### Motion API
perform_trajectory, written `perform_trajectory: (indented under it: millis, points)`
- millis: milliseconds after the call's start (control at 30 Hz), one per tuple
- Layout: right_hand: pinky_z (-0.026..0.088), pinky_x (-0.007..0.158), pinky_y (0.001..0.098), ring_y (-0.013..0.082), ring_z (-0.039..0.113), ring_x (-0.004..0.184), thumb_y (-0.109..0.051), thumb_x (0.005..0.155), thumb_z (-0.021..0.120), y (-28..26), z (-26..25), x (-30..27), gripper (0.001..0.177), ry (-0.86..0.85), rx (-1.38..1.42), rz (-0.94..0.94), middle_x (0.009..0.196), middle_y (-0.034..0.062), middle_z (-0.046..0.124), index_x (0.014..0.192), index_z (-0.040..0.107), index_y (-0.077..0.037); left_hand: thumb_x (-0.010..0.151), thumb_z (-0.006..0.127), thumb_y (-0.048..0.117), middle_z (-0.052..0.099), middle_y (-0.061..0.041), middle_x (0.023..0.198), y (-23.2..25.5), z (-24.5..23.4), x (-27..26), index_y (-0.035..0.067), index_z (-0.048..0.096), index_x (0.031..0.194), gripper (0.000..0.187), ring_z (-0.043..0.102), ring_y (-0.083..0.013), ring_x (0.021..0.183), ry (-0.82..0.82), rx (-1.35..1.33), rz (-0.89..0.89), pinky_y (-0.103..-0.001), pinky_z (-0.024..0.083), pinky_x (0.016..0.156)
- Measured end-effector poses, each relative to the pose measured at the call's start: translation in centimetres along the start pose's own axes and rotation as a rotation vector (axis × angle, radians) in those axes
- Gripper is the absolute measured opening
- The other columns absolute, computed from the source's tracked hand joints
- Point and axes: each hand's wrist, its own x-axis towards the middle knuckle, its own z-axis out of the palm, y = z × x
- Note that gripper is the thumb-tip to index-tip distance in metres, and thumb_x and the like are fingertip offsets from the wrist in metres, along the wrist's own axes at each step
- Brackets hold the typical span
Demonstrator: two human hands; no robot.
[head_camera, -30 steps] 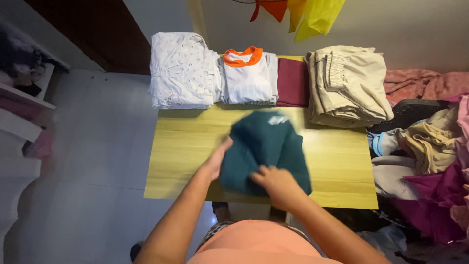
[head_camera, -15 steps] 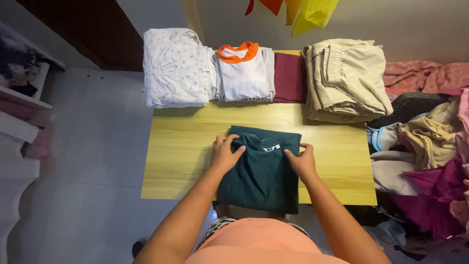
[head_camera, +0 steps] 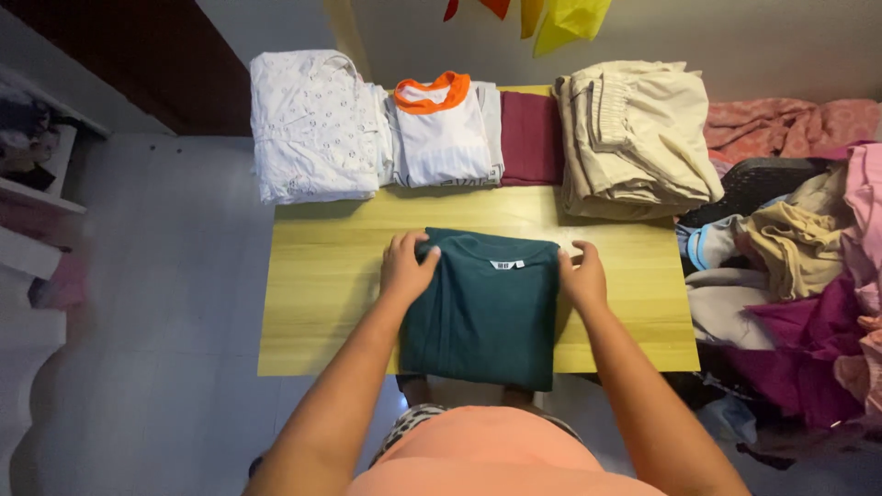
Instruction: Folding various pieces of clothing on a table and organizing them into stacks.
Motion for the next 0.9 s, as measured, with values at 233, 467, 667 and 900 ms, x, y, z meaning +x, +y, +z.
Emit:
perform_trajectory:
  millis: [233,467,667,900]
  points:
    - [0.050,0.098,0.0494,0.0395,0.059,0.116,-0.046,0.081,0.084,5.0,1.7,-4.6,0.094,0.167,-0.390,-0.004,0.133,0.0301,0.055,0.151,0.038,-0.001,0.078,0.081,0.050,0.060,-0.026,0.129,-6.8,3.6,-3.2,0.002,0.055,0.132,0.076,0.058,-0.0428,0.120,-0.066,0.224,-0.408,-0.050,0.049,0.099]
    - [0.055,0.095,0.0437,0.0316,0.068,0.113,-0.043,0.077,0.082,-0.5,2.1,-10.4,0.084,-0.174,0.100,0.537,0.130,0.0230,0.068,0.141,0.052,0.001,0.081,0.081,0.049,0.064,-0.027,0.128,-5.1,4.4,-8.3,-0.007,0.049,0.135,0.084,0.064,-0.0371,0.120,-0.103,-0.250,-0.382,-0.043,0.050,0.101]
    - [0.057,0.089,0.0392,0.0236,0.071,0.100,-0.030,0.080,0.080,-11.8,2.4,-7.9,0.060,-0.300,0.388,0.240,0.117,0.0131,0.074,0.131,0.062,-0.002,0.089,0.073,0.041,0.072,-0.018,0.120,1.4,-1.8,-1.8,-0.002,0.061,0.128,0.059,0.068,-0.0281,0.111,0.049,-0.461,-0.242,-0.039,0.053,0.098]
    - [0.053,0.099,0.0349,0.0197,0.065,0.114,-0.022,0.086,0.083,-22.0,6.5,5.2,0.064,-0.060,0.219,-0.341,0.126,0.0131,0.067,0.138,0.052,0.000,0.090,0.076,0.040,0.076,-0.017,0.110,6.8,-7.6,15.2,0.002,0.068,0.118,0.047,0.073,-0.0315,0.103,0.244,-0.314,-0.033,-0.040,0.055,0.093]
